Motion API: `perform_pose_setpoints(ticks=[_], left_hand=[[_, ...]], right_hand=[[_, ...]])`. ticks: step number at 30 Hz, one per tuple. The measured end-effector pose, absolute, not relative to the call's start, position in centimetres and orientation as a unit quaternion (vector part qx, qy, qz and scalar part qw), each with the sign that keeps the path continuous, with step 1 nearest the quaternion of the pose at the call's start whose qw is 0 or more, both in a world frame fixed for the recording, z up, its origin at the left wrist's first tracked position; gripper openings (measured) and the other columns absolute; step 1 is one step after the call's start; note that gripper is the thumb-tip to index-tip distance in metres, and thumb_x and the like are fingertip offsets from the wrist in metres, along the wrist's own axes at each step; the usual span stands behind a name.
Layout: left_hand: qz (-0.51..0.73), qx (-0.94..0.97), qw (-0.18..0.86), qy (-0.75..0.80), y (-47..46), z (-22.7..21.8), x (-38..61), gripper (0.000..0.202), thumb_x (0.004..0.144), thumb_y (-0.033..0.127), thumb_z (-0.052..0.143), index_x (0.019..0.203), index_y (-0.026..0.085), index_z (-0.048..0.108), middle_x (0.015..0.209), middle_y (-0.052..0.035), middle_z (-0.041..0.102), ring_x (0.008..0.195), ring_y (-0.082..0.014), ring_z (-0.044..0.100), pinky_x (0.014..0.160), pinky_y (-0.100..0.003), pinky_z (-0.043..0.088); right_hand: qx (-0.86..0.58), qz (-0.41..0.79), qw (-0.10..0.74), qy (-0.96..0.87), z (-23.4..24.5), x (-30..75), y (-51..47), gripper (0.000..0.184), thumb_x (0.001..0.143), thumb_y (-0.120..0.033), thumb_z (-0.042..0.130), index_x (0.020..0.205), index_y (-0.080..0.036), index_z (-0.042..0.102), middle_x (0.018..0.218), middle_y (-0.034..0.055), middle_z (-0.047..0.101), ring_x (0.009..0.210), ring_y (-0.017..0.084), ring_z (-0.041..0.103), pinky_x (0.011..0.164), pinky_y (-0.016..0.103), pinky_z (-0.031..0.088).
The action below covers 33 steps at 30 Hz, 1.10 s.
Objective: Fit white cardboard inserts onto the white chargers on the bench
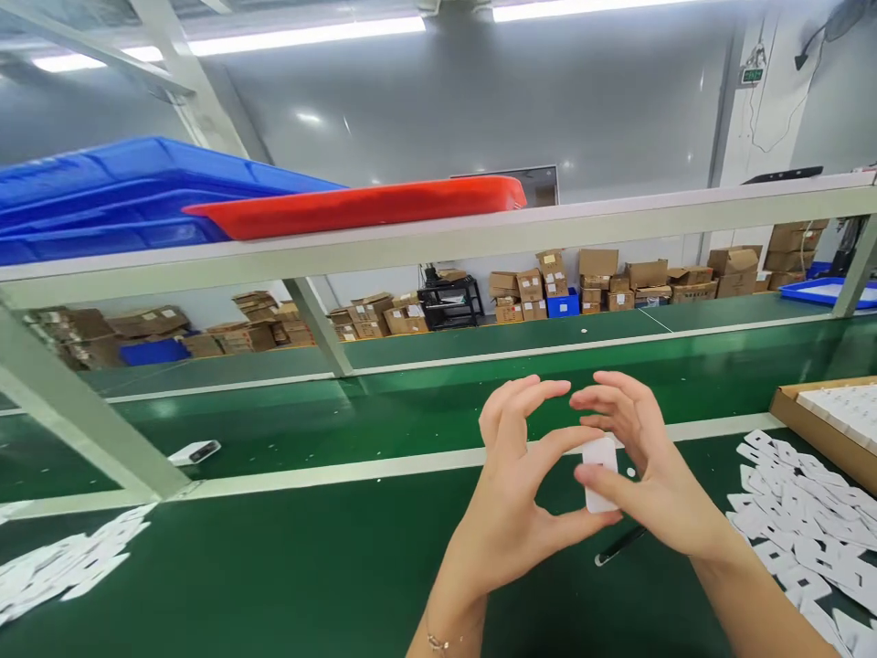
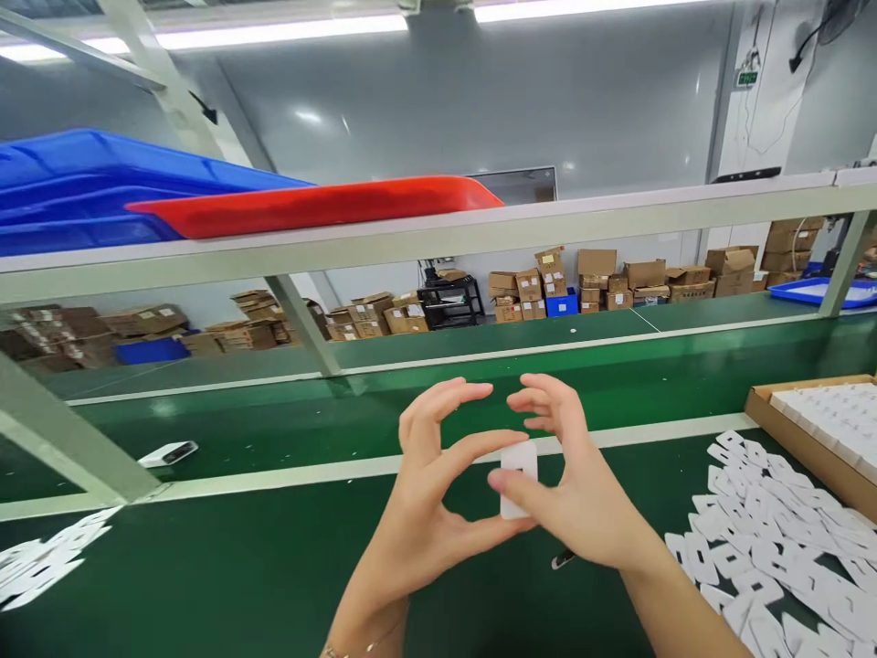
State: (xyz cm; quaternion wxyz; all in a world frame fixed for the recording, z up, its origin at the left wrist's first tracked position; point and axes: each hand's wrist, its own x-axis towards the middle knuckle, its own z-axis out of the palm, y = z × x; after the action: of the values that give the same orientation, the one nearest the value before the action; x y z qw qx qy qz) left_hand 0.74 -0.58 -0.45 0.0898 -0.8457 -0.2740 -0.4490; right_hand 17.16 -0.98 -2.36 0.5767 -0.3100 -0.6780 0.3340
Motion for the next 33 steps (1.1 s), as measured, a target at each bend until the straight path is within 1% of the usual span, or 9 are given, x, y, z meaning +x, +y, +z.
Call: perform_pose_setpoints(ticks=[3, 5, 7, 9, 11, 17, 20, 26, 33], left_hand=[[-0.446, -0.853, 0.071, -0.261, -0.3, -0.7, 1.1, 0.046, 0.067, 0.032, 0.082, 0.106, 0.027, 0.058, 0.133, -0.0065, 0.037, 0.132, -0.0288, 0.025, 0.111, -0.042, 0.026], [-0.456, -0.849, 0.050, -0.262, -0.1, -0.9, 1.2, 0.048, 0.066, 0.033, 0.083, 0.106, 0.028, 0.058, 0.135, -0.0053, 0.035, 0.133, -0.0282, 0.025, 0.112, -0.041, 0.025], [-0.471, -0.841, 0.031, -0.265, 0.1, -1.0, 1.1, 0.048, 0.065, 0.034, 0.083, 0.106, 0.028, 0.058, 0.136, -0.0042, 0.035, 0.132, -0.0279, 0.027, 0.112, -0.041, 0.024], [-0.482, -0.833, 0.023, -0.270, 0.3, -1.0, 1.0, 0.048, 0.066, 0.035, 0.083, 0.107, 0.029, 0.059, 0.136, -0.0037, 0.035, 0.132, -0.0279, 0.028, 0.112, -0.041, 0.025], [-0.489, -0.828, 0.019, -0.275, 0.4, -1.0, 1.0, 0.047, 0.066, 0.036, 0.082, 0.106, 0.029, 0.059, 0.136, -0.0035, 0.036, 0.132, -0.0281, 0.028, 0.111, -0.042, 0.026], [-0.509, -0.814, 0.013, -0.279, 0.5, -1.1, 0.9, 0.041, 0.071, 0.039, 0.078, 0.106, 0.029, 0.059, 0.134, -0.0043, 0.037, 0.130, -0.0285, 0.031, 0.109, -0.044, 0.031], [-0.510, -0.813, 0.023, -0.282, 0.5, -1.1, 1.1, 0.041, 0.071, 0.037, 0.078, 0.106, 0.028, 0.058, 0.134, -0.0045, 0.038, 0.130, -0.0278, 0.032, 0.109, -0.043, 0.030], [-0.500, -0.808, 0.059, -0.307, 0.5, -1.1, 1.5, 0.035, 0.075, 0.027, 0.075, 0.103, 0.027, 0.055, 0.133, -0.0056, 0.039, 0.131, -0.0243, 0.031, 0.109, -0.039, 0.030], [-0.492, -0.801, -0.087, -0.329, 0.8, -1.5, 2.1, 0.007, 0.087, 0.027, 0.060, 0.080, 0.026, 0.059, 0.125, -0.0020, 0.046, 0.127, -0.0232, 0.035, 0.104, -0.040, 0.035]], right_hand=[[-0.301, 0.288, 0.657, -0.628, -2.0, 18.1, 0.1, 0.053, 0.082, -0.030, 0.068, 0.125, -0.034, 0.039, 0.120, 0.0042, 0.055, 0.114, 0.020, 0.056, 0.096, 0.037, 0.047], [-0.330, 0.290, 0.679, -0.588, -1.9, 19.0, 0.7, 0.043, 0.081, -0.035, 0.069, 0.117, -0.030, 0.047, 0.098, 0.0017, 0.063, 0.084, 0.016, 0.065, 0.075, 0.030, 0.054], [-0.382, 0.311, 0.655, -0.573, -1.8, 19.9, 0.8, 0.022, 0.083, -0.041, 0.065, 0.093, -0.023, 0.057, 0.058, -0.0052, 0.056, 0.045, 0.009, 0.051, 0.048, 0.023, 0.045], [-0.417, 0.328, 0.616, -0.582, -1.7, 20.6, 0.6, 0.037, 0.086, -0.049, 0.059, 0.064, -0.020, 0.052, 0.038, -0.0093, 0.033, 0.033, 0.005, 0.027, 0.037, 0.021, 0.029], [-0.410, 0.339, 0.595, -0.602, -1.6, 20.8, 0.2, 0.047, 0.089, -0.050, 0.053, 0.055, -0.019, 0.043, 0.041, -0.0088, 0.025, 0.037, 0.005, 0.022, 0.037, 0.021, 0.022], [-0.369, 0.393, 0.485, -0.688, -1.0, 20.2, -0.9, 0.023, 0.096, -0.031, 0.041, 0.085, -0.021, 0.059, 0.065, -0.0030, 0.050, 0.054, 0.009, 0.044, 0.049, 0.022, 0.032], [-0.359, 0.387, 0.456, -0.717, -0.7, 19.6, -1.3, 0.028, 0.095, -0.036, 0.044, 0.078, -0.020, 0.060, 0.066, -0.0020, 0.050, 0.060, 0.011, 0.044, 0.052, 0.023, 0.033], [-0.381, 0.357, 0.468, -0.713, -0.5, 19.0, -1.6, 0.019, 0.091, -0.027, 0.051, 0.073, -0.020, 0.055, 0.070, -0.0031, 0.052, 0.065, 0.011, 0.045, 0.058, 0.023, 0.035], [-0.399, 0.322, 0.445, -0.734, -0.7, 19.5, -1.5, 0.025, 0.096, -0.036, 0.045, 0.078, -0.021, 0.056, 0.072, -0.0027, 0.051, 0.066, 0.012, 0.042, 0.056, 0.025, 0.032]])
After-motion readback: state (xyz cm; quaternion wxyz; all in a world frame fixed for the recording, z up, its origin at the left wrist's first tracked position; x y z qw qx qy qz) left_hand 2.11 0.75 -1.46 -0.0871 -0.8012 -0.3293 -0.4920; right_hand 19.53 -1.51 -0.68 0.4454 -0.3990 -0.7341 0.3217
